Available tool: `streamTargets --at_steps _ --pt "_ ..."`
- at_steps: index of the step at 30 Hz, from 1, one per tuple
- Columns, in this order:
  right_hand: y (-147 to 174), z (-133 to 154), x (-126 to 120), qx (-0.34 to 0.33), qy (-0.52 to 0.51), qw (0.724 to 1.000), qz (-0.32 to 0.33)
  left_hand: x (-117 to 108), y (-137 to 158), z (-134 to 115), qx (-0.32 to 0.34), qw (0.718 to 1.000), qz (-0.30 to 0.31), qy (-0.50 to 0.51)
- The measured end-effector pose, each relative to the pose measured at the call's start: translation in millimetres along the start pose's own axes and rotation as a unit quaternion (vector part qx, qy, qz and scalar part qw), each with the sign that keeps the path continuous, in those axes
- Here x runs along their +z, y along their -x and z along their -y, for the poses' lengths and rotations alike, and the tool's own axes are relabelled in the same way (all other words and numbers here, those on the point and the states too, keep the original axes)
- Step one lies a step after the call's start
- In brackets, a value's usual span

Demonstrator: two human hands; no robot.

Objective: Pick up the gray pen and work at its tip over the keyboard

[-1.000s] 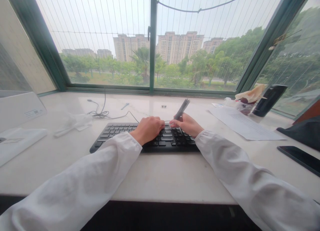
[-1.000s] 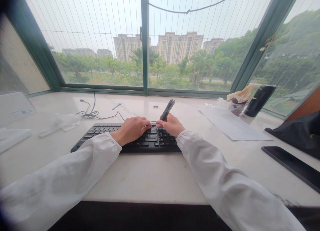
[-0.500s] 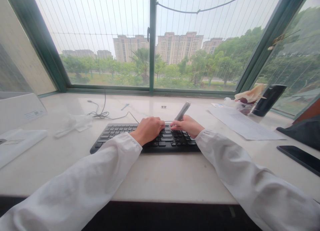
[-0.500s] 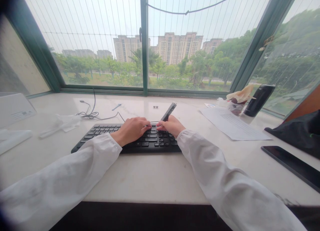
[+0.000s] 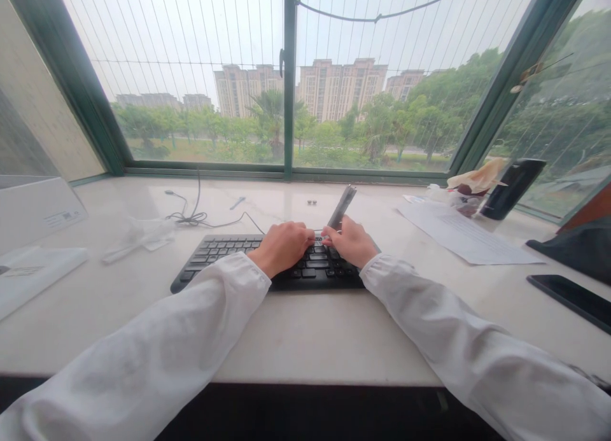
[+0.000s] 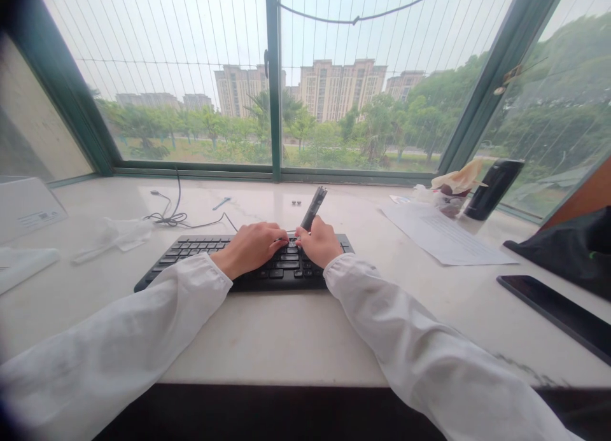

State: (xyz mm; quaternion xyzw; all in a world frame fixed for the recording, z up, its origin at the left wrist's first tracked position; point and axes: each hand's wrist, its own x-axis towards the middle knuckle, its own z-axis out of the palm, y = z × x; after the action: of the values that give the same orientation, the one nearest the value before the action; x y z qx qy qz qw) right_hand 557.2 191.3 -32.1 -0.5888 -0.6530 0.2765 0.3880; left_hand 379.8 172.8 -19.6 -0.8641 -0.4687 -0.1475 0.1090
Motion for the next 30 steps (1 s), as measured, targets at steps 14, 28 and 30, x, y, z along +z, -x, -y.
streamTargets --at_steps 14,28,30 --pt "-1 -3 3 -0.070 -0.028 0.996 0.038 -3 0 -4 0.003 1.000 0.004 0.013" --pt "-7 1 -34 -0.094 0.122 0.985 0.082 -1 -1 -2 0.000 1.000 -0.005 0.021" --pt "-7 1 -34 -0.100 0.114 0.984 0.090 0 -1 -2 -0.002 1.000 -0.007 0.021"
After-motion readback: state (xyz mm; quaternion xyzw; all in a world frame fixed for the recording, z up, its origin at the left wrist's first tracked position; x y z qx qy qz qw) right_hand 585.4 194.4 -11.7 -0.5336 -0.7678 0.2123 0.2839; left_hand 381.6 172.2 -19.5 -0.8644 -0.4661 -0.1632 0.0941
